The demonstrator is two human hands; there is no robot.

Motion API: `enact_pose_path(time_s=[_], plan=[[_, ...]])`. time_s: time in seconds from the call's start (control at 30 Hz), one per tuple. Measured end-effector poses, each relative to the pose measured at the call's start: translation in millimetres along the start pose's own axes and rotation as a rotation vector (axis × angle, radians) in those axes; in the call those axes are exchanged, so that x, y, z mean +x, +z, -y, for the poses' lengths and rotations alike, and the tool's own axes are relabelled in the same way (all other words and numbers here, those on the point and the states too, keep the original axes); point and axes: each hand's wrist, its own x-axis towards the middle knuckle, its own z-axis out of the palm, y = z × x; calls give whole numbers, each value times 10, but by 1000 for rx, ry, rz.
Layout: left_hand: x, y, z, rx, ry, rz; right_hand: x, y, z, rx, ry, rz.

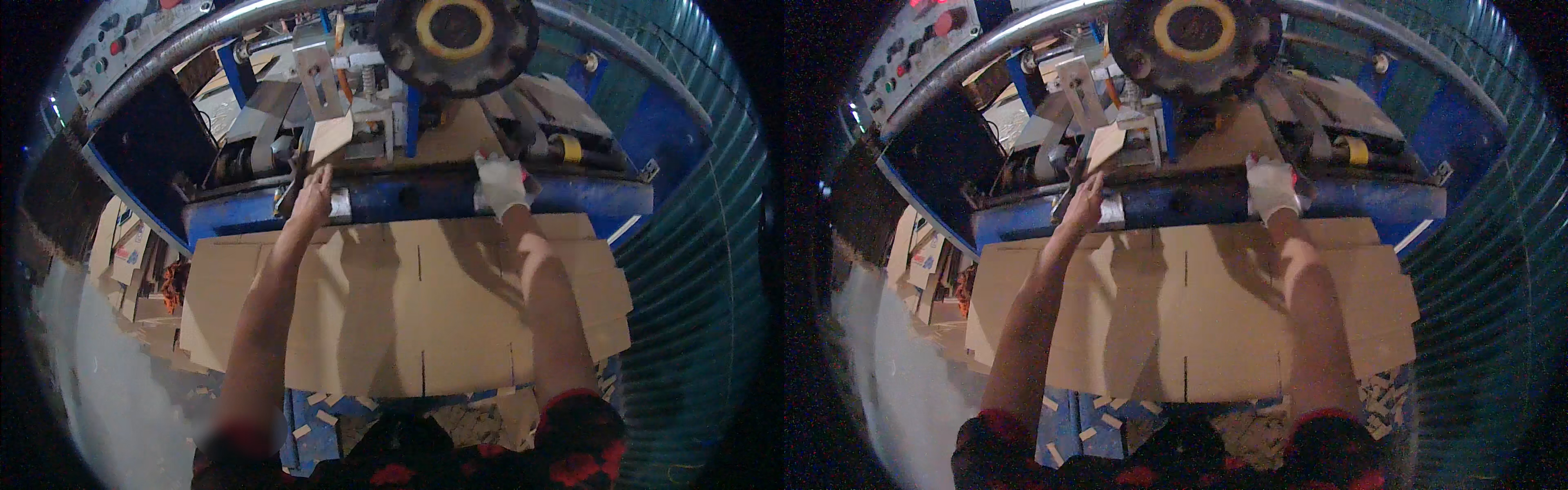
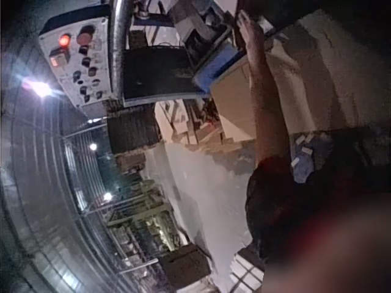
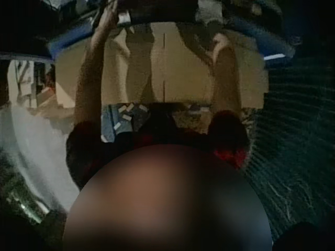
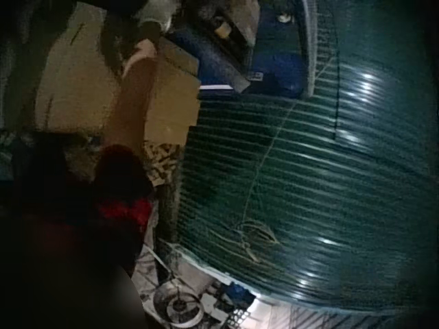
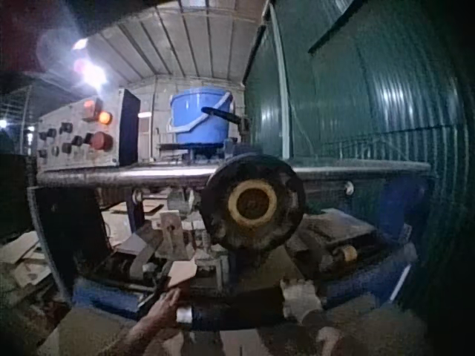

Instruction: The person repeatedly folds flat cardboard sheets into box shapes using a blue folding machine. They align the cardboard, press it into the machine to crease the folds, and stack the finished boxes. The process is continuous and repetitive throughout the clip.

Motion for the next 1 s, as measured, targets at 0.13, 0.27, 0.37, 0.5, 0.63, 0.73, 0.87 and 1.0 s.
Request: enact_pose_path(time_s=[0.13, 0.27, 0.37, 0.5, 0.63, 0.73, 0.87, 1.0], plan=[[-1102, -245, 64, -181, 77, 88, -821, -35, -140, 405, -68, -274], [-2559, -821, 530, 228, -490, 67, -2170, -110, -373, 668, 144, -110], [-3371, -1089, 698, 284, -852, 189, -2981, -268, -370, 386, 58, -50], [-3929, -1135, 803, 98, -818, 132, -3767, -408, -412, 341, 156, 30], [-4037, -1053, 1044, 124, -972, 76, -4393, -150, -522, 186, 1009, -295], [-3933, -1099, 1222, 54, -1085, 144, -4694, 143, -628, 727, 1380, -418], [-3752, -1312, 1016, 113, -1129, 151, -4725, 61, -737, 1757, 1358, -535], [-3562, -1592, 499, 232, -914, -176, -4266, -591, -704, 1196, 1139, -962]])
